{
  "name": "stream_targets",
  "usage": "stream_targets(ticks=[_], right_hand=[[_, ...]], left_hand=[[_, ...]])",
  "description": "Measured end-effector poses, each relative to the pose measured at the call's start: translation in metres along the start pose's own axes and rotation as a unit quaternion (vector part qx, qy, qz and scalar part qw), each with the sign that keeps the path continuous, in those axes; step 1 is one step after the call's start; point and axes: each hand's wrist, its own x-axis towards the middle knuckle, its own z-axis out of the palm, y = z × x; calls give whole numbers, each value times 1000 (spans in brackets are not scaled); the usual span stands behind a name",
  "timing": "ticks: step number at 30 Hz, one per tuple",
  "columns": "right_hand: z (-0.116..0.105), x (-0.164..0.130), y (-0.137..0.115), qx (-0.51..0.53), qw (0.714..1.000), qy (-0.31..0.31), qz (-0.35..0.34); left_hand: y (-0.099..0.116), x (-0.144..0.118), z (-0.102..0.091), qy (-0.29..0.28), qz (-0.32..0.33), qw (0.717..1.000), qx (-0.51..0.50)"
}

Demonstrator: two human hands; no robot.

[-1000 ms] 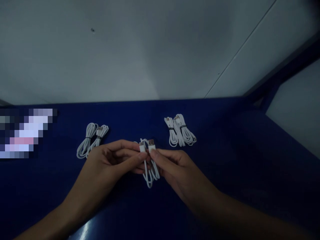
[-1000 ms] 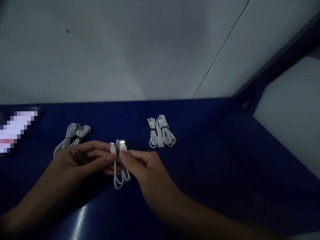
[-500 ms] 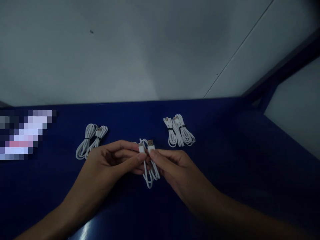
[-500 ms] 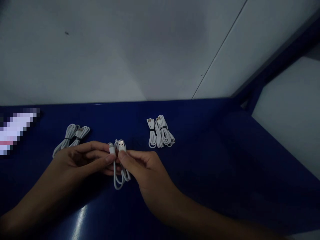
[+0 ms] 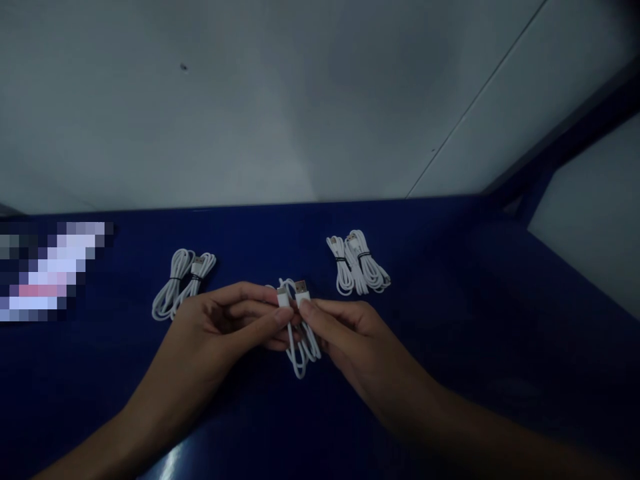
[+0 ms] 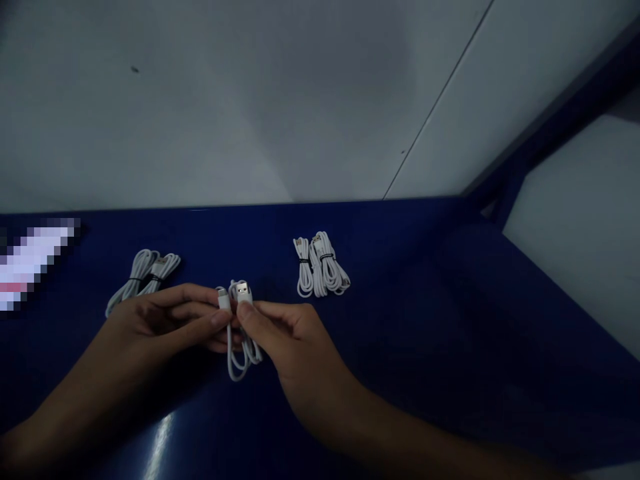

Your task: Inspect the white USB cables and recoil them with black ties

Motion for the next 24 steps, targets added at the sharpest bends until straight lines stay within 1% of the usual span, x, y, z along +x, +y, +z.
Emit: stream_targets(ticks=[4,13,18,24], right_hand=[[0,1,1,9,1000,-2,2],[-2,1,5,-4,1000,1,-4],[-3,2,7,-3,1000,1,-8],[-2,2,4,-18,1000,2,3]], left_hand=[[0,1,0,1,-1,1000,-4],[-1,-1,0,-7,3,1000,-8],[0,-2,0,0,0,1000,-10],[-1,-2,-2,-5,0,1000,-7]])
